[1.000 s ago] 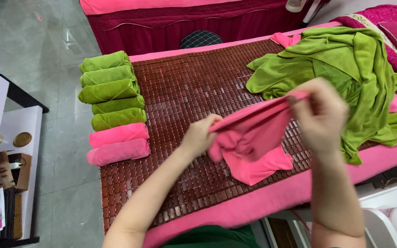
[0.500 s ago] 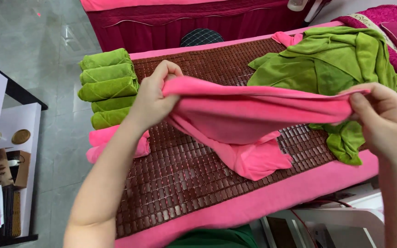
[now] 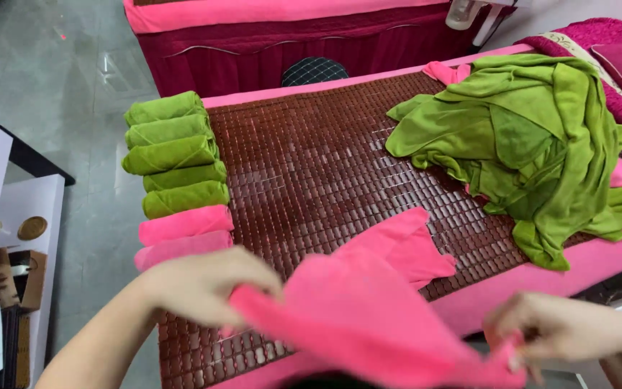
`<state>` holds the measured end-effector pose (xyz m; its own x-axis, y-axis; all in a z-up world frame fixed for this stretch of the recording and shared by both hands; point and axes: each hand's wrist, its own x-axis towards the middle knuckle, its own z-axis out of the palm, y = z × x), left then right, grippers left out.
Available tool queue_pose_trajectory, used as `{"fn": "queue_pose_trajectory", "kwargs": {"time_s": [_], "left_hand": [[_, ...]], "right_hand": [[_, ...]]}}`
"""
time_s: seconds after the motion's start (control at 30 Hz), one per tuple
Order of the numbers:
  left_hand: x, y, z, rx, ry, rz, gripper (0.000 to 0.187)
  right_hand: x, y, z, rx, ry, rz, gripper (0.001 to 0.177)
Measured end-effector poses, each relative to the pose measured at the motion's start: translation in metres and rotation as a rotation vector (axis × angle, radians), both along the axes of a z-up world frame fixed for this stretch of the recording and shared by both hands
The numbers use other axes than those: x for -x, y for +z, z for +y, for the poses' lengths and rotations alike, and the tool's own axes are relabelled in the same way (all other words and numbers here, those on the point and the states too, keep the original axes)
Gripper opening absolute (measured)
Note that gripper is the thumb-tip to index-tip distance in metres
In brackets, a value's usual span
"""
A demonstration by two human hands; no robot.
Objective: A person is folding a pink towel into a decorative roll on a massage table in a spa setting.
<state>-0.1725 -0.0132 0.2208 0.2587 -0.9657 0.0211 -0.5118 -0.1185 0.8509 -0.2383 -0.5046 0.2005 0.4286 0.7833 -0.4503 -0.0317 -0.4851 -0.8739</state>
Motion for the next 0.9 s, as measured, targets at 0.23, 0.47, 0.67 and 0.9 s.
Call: {"fn": "queue_pose_trajectory", "kwargs": {"time_s": [0.23,0.47,0.67,0.9], "left_hand": [[-0.107,-0.073,0.017,0.086,0.283,0.132,0.014],[-0.309,-0.114,-0.006,-0.248,1.106,-0.447,0.023],[-0.323,0.014,-0.032,0.269,1.257,-0.624,0.014],[-0.161,0.080,-0.052,0.719,0.983,-1.137,0.006]], "right_hand": [[-0.104,-0.072,-0.009,-0.098,-0.236,-0.361,0.056],[-0.243,-0.015,0.046,0.290,-0.965,-0.463,0.027],[-0.248,0.028,0.047,0.396,-1.101,-0.666,0.021],[-0.196,-0.049,0.002,0.257,-1.017,-0.816,0.027]]}}
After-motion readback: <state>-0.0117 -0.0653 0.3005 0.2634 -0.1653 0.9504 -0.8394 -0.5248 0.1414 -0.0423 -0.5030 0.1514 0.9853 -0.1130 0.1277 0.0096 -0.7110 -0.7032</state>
